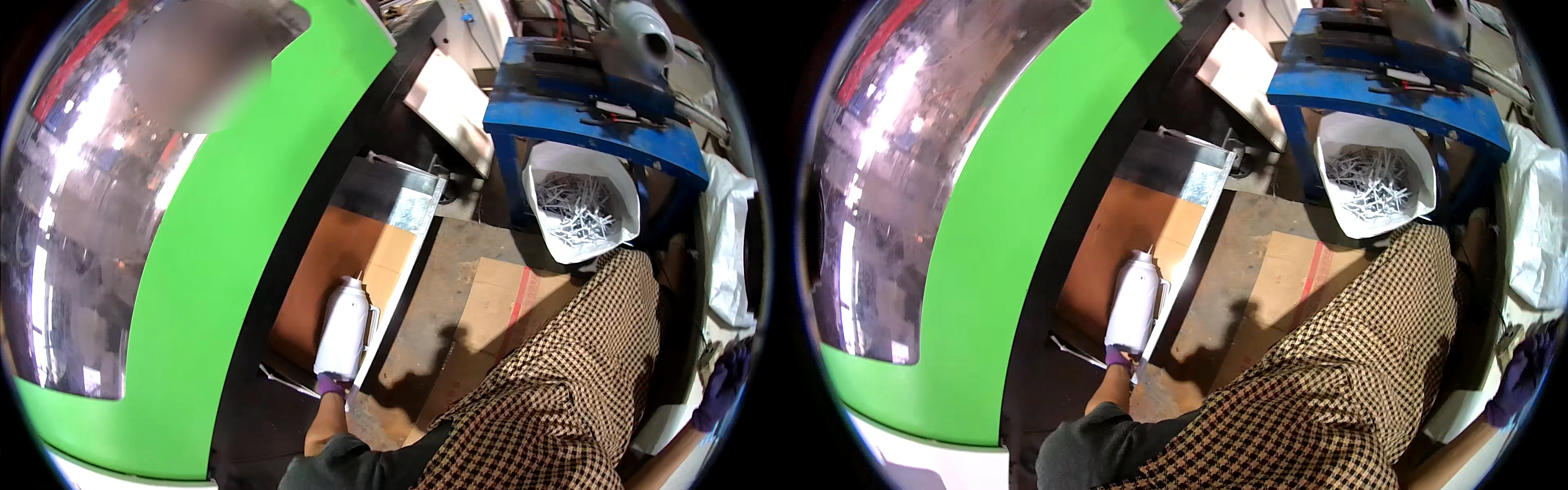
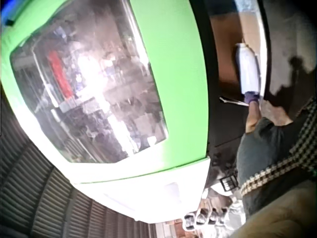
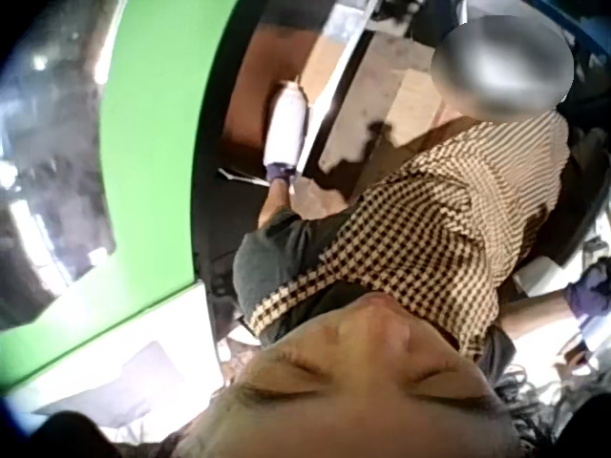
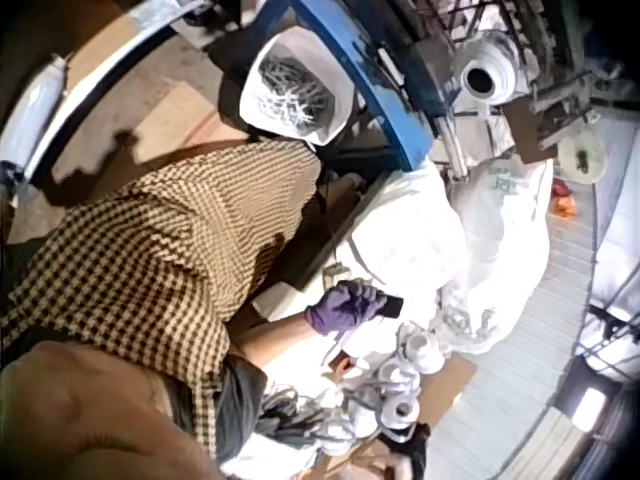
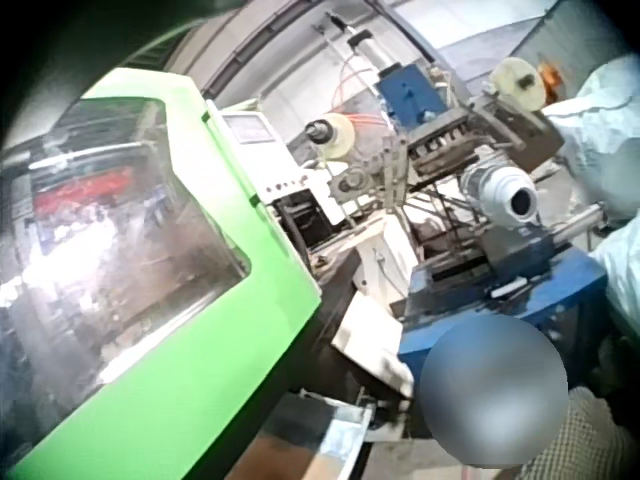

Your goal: The person assembles white plastic garden sprayers by hand. They pick up a white plastic bottle, insert a grey handle into the neck, and place the finished unit into a cardboard box. The process is repeated for multiple units in a continuous loop.

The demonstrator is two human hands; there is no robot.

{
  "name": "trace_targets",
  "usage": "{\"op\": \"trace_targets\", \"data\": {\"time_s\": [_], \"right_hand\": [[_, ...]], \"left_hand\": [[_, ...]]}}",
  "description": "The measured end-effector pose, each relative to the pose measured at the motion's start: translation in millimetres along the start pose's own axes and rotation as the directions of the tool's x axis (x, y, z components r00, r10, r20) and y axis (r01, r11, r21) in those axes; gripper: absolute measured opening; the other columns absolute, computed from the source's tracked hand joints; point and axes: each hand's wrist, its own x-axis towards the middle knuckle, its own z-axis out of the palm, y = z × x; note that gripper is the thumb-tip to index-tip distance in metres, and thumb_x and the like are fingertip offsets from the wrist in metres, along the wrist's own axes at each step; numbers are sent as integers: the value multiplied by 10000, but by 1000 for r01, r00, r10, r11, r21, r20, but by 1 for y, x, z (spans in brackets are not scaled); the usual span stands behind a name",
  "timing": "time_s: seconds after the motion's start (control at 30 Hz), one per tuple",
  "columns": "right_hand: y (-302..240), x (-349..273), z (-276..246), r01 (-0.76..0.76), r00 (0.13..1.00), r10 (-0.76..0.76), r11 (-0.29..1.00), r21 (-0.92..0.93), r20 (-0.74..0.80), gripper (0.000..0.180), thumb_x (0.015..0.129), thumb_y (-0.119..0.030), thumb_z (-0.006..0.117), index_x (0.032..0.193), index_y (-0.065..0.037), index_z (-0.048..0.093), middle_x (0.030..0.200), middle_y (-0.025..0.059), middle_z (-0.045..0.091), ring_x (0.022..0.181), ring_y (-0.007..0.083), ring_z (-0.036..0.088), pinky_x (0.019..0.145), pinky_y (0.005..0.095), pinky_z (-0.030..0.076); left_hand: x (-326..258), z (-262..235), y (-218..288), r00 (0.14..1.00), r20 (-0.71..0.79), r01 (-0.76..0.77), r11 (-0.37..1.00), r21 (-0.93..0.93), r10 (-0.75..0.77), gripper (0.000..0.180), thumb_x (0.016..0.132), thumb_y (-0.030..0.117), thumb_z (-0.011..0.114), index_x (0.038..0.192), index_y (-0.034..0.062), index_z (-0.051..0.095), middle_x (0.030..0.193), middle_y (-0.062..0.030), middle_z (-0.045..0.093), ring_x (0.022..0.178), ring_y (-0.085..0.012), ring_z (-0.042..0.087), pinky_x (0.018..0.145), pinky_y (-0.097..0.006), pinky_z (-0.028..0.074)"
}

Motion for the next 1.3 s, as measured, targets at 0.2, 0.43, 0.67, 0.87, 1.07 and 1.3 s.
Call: {"op": "trace_targets", "data": {"time_s": [0.2, 0.43, 0.67, 0.87, 1.07, 1.3], "right_hand": [[-63, 5, 80, -313, 917, 395, 631, 710, 53, 464, 1054, -135, 556, 1497, -25, 471, 1050, 11, 560, 887, 122, 523, 752, 219, 459], [-137, -8, 159, -483, 787, 598, 448, 752, 149, 328, 1006, -241, 632, 1277, -58, 605, 893, -26, 586, 782, 114, 553, 692, 243, 434], [-151, -17, 198, -610, 792, 434, 579, 540, 430, 789, 993, -407, 655, 1573, -8, 301, 1461, 158, 506, 1310, 237, 547, 1109, 381, 452], [-183, 3, 196, -353, 930, 216, 749, 560, 297, 1111, 743, -466, 902, 1575, -17, 316, 1477, 135, 502, 1322, 220, 517, 1116, 379, 426], [-194, -26, 269, -20, 982, -40, 949, 314, 184, 831, 699, -203, 923, 1405, -15, 528, 1290, 135, 608, 1224, 263, 582, 1066, 397, 465], [-230, -42, 333, 34, 828, -230, 931, 364, 511, 1076, 683, -294, 940, 1534, 19, 360, 1418, 212, 542, 1320, 416, 525, 1162, 482, 361]], "left_hand": [[10, 47, 4, 868, 490, -5, 986, -164, 86, 754, 994, 619, 436, 1493, 57, 487, 1447, -146, 578, 1289, -368, 568, 1101, -487, 451], [-244, 244, 89, 506, 603, -851, 471, 232, 617, 317, 948, 251, 730, 858, -48, 679, 772, -64, 663, 708, -211, 617, 680, -376, 499], [-388, 283, 89, -91, 902, -714, 604, -354, 421, 274, 919, 91, 733, 1148, -56, 693, 918, -103, 727, 830, -144, 673, 670, -273, 506], [-400, 317, 48, -317, 916, -818, 418, -395, 245, 750, 794, 81, 841, 1444, 1, 475, 1327, -136, 640, 1208, -263, 630, 1045, -414, 506], [-438, 323, 64, -436, 813, -860, 87, -503, 386, 1124, 762, 355, 858, 1594, -28, 206, 1637, -240, 259, 1521, -397, 242, 1244, -494, 195], [-505, 310, 50, -590, 781, -806, -99, -583, 205, 1257, 601, 452, 950, 1538, -58, 286, 1427, -274, 477, 1351, -456, 444, 1138, -524, 357]]}}
